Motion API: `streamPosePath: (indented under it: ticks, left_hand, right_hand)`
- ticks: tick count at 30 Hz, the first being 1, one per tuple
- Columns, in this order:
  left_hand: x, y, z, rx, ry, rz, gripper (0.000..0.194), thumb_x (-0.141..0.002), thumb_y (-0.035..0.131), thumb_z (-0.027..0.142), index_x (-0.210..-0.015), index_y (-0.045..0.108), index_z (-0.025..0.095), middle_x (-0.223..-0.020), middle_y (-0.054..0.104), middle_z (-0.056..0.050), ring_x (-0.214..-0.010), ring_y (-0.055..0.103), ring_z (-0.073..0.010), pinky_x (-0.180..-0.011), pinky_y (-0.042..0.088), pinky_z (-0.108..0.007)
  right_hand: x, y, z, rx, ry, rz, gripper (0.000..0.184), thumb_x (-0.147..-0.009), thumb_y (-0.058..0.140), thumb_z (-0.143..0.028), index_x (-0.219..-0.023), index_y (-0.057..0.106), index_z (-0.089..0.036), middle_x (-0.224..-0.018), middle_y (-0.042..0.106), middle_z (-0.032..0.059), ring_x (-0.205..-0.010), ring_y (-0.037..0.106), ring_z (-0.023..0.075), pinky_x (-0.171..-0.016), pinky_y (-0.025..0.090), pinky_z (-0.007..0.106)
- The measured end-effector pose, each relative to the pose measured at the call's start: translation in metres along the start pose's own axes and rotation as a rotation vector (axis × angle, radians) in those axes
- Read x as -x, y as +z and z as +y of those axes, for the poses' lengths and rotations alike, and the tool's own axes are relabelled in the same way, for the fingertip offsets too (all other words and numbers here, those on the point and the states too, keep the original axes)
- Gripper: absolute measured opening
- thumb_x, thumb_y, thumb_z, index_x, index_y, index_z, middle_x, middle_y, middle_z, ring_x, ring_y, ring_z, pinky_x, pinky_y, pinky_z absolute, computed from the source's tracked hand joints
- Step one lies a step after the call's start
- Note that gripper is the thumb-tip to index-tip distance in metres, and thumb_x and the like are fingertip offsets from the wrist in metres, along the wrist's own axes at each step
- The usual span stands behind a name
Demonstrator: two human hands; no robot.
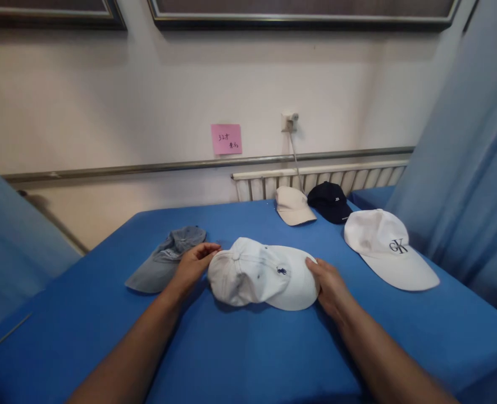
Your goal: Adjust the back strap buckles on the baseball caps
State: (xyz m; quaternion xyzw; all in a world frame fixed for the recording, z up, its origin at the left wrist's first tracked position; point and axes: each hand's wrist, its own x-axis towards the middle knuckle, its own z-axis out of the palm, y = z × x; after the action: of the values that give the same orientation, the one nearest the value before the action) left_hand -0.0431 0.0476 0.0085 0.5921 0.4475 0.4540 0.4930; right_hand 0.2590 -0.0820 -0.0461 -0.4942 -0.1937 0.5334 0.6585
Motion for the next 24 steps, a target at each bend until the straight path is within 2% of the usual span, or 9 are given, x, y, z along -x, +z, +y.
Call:
streamPosePath:
  ticks: [4,7,11,16,24]
  left_hand:
    - [-0.005,-0.001,-0.006,-0.073,0.001,-0.037,0.035,-0.059,0.076,0.039,-0.084,0.068,0.016,-0.087,0.072,-0.009,-0.081,0.064,-0.0205,-0.076,0.049,-0.033]
    - [-0.005,0.002,-0.01,-0.111,-0.023,-0.1,0.031,-0.061,0.073,0.038,-0.082,0.068,0.016,-0.084,0.071,-0.008,-0.076,0.063,-0.0188,-0.074,0.048,-0.032]
    - [-0.001,0.008,-0.013,-0.2,-0.032,-0.173,0.028,-0.064,0.069,0.037,-0.082,0.068,0.016,-0.081,0.07,-0.006,-0.074,0.062,-0.0177,-0.075,0.047,-0.032]
    - [0.0,0.009,-0.019,-0.262,-0.036,-0.229,0.03,-0.067,0.068,0.041,-0.083,0.067,0.015,-0.083,0.07,-0.007,-0.075,0.062,-0.0185,-0.074,0.047,-0.031]
    - [0.001,0.011,-0.024,-0.329,-0.028,-0.298,0.03,-0.068,0.067,0.043,-0.083,0.069,0.017,-0.078,0.07,-0.004,-0.072,0.062,-0.0195,-0.071,0.047,-0.031]
  right_hand:
    - [0.003,-0.036,-0.006,-0.099,-0.059,0.204,0.02,-0.08,0.069,-0.027,-0.097,0.066,-0.015,-0.086,0.075,0.0049,-0.072,0.07,0.0179,-0.061,0.058,0.023]
    - [-0.001,-0.063,-0.011,-0.179,-0.082,0.38,0.016,-0.084,0.062,-0.024,-0.098,0.067,-0.016,-0.092,0.075,0.004,-0.084,0.071,0.0183,-0.074,0.061,0.025]
    - [-0.005,-0.089,-0.019,-0.298,-0.176,0.531,0.022,-0.088,0.056,-0.019,-0.108,0.066,-0.018,-0.11,0.072,0.0038,-0.104,0.067,0.0156,-0.091,0.055,0.025]
    - [-0.008,-0.107,-0.02,-0.35,-0.287,0.568,0.032,-0.087,0.054,-0.014,-0.118,0.062,-0.02,-0.124,0.066,0.004,-0.115,0.062,0.0145,-0.098,0.05,0.024]
    - [-0.016,-0.111,-0.021,-0.34,-0.231,0.579,0.034,-0.085,0.054,-0.011,-0.117,0.062,-0.018,-0.126,0.065,0.0055,-0.12,0.059,0.0177,-0.097,0.05,0.025]
